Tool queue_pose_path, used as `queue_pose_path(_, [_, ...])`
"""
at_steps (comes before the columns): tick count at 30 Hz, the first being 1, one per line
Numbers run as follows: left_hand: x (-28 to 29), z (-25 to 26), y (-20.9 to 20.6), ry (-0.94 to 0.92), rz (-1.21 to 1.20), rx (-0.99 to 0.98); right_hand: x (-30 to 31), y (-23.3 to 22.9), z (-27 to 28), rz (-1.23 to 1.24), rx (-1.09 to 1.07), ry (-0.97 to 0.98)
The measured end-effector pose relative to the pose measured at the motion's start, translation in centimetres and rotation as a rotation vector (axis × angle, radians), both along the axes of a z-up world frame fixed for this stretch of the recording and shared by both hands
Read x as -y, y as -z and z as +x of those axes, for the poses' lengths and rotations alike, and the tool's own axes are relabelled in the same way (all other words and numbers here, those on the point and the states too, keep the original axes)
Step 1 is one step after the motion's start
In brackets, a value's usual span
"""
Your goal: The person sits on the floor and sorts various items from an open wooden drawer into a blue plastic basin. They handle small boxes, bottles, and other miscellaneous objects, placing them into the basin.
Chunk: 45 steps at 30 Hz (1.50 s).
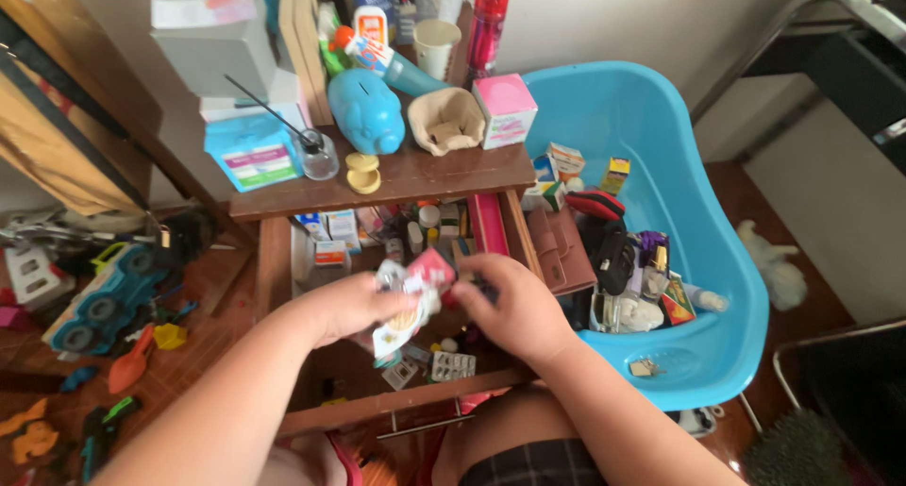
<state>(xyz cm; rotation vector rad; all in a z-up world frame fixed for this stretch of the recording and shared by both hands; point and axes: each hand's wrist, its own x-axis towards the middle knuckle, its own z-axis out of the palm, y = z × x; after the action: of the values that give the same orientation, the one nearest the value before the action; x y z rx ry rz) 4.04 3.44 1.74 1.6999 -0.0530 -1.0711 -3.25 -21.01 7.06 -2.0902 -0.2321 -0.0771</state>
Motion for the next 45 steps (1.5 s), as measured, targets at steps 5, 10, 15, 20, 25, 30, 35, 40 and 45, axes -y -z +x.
queue_pose_path(5, [1.9,-1.8,-2.1,-0.323,-0.287,0.007,-2.5,0.1,0.2,0.948,-0.739,0.108])
queue_pose_path(10, [6.1,-3.7,-3.2,-0.292,0.063,0.374,-4.6,2.0,0.3,1.276,-0.771,-0.025])
queue_pose_path(15, [8.3,-5.4,-4.8,-0.175,0.441,0.691,-4.1,4.0,0.7,1.383,-0.688,0.132])
queue_pose_path(20, [8.0,-6.5,-5.4,-0.501,0.269,0.902,-3.7,4.1,0.4,1.45,-0.673,0.076])
queue_pose_path(25, [7.5,-6.2,-4.0,-0.501,0.239,0.963,-4.2,3.4,-0.2,1.454,-0.592,-0.041])
queue_pose_path(30, [7.4,-5.0,-2.4,-0.558,0.166,0.804,-4.2,2.9,-0.5,1.369,-0.566,-0.063])
queue_pose_path(35, [5.2,-5.4,-2.2,-0.5,-0.01,0.785,0.9,1.8,0.7,1.334,-0.443,-0.014])
queue_pose_path(40, [2.4,-6.5,-0.9,0.088,0.483,0.588,12.2,0.7,3.0,0.766,-0.226,0.424])
queue_pose_path(45, [1.6,-6.6,3.2,0.267,0.564,0.395,21.3,4.0,2.2,0.544,-0.198,0.473])
